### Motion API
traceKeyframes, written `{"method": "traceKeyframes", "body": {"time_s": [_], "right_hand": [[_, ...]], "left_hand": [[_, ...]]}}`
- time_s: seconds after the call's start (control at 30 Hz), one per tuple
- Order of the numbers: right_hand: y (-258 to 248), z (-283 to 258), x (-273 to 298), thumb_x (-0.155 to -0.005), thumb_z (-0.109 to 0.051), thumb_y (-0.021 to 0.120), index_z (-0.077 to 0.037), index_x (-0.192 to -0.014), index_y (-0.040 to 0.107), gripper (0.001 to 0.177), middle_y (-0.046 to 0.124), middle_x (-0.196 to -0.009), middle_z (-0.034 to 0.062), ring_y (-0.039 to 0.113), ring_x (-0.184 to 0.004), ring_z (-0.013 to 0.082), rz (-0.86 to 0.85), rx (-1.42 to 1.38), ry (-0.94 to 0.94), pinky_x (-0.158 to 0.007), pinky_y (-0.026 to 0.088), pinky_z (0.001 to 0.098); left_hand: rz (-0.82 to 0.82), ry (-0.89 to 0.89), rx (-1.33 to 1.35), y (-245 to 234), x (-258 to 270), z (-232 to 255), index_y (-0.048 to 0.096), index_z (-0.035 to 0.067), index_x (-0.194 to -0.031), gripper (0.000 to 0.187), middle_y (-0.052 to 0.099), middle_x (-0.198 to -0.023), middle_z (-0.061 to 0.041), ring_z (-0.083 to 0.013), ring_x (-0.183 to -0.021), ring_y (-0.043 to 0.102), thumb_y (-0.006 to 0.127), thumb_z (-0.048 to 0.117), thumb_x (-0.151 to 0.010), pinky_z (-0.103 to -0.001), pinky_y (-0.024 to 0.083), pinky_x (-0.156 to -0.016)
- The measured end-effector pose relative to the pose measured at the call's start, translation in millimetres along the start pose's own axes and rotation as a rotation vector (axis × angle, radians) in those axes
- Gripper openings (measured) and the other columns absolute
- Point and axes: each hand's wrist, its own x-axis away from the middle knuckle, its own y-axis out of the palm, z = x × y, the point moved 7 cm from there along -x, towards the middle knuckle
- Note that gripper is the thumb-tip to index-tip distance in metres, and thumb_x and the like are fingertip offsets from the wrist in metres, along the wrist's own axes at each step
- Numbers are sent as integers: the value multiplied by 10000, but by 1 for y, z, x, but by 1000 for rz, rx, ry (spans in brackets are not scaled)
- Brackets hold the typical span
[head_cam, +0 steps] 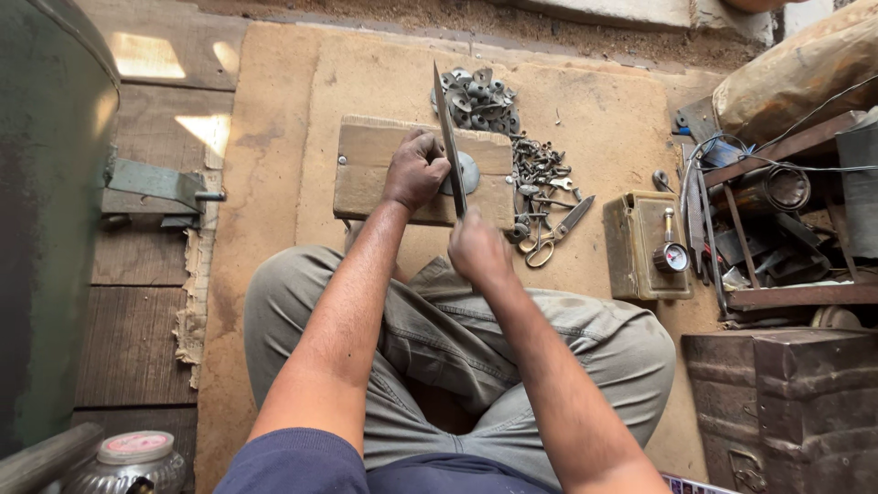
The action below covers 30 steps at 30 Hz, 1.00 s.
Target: The person uses a flat metal tool to pry and fit mechanical components together, then picks up a small rod and inserts it into a metal disc by hand.
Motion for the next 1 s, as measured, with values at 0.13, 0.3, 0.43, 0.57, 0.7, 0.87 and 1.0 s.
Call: {"method": "traceKeyframes", "body": {"time_s": [0.13, 0.3, 0.43, 0.57, 0.7, 0.87, 1.0], "right_hand": [[-6, -8, -18, -1019, -226, 485, 24, -1042, 577, 267, 714, -928, 296, 705, -917, 461, 23, -16, -45, -838, 547, 581], [-27, -6, 2, -1035, -256, 488, 9, -1092, 571, 284, 702, -863, 293, 696, -849, 487, 141, -103, 23, -791, 533, 596], [-29, -2, 16, -1024, -277, 504, -4, -1039, 583, 285, 702, -849, 283, 696, -858, 489, 169, -128, -18, -792, 542, 593], [-18, -3, 14, -1011, -287, 517, -10, -1025, 577, 284, 702, -860, 293, 682, -854, 503, 174, -120, -48, -797, 530, 608], [-4, 4, 11, -1007, -282, 523, -14, -1009, 570, 273, 704, -842, 293, 683, -840, 498, 163, -104, -52, -782, 525, 613], [2, 9, 23, -1007, -262, 523, -14, -1007, 560, 251, 709, -815, 278, 698, -805, 476, 171, -35, -116, -771, 552, 587], [-2, 10, 41, -987, -227, 527, -13, -1006, 549, 216, 711, -776, 260, 708, -760, 463, 158, 10, -158, -749, 564, 575]], "left_hand": [[-3, -6, -8, 1, 0, -2, 555, 35, -742, 113, 583, -898, -66, -212, -818, 615, 648, 74, -792, -352, 554, -770], [10, 9, 4, 0, 0, 3, 557, 33, -754, 108, 578, -905, -66, -205, -827, 615, 656, 70, -773, -359, 552, -777], [-5, -41, -29, 3, 3, -4, 575, 38, -771, 69, 581, -919, -71, -222, -815, 617, 631, 70, -795, -366, 552, -767], [96, 79, -135, 1, 6, 3, 601, 60, -776, 71, 605, -913, -65, -257, -913, 615, 644, 111, -800, -392, 526, -866], [150, 131, -285, -1, 12, 6, 657, 122, -758, 50, 629, -926, -38, -254, -1011, 603, 678, 166, -750, -449, 377, -946], [149, 105, -304, 1, 12, 2, 650, 120, -784, 71, 616, -945, -47, -280, -1046, 583, 678, 185, -780, -431, 387, -965], [128, 85, -288, -1, 9, -4, 663, 112, -781, 62, 624, -938, -54, -285, -1040, 583, 675, 173, -786, -434, 434, -986]]}}
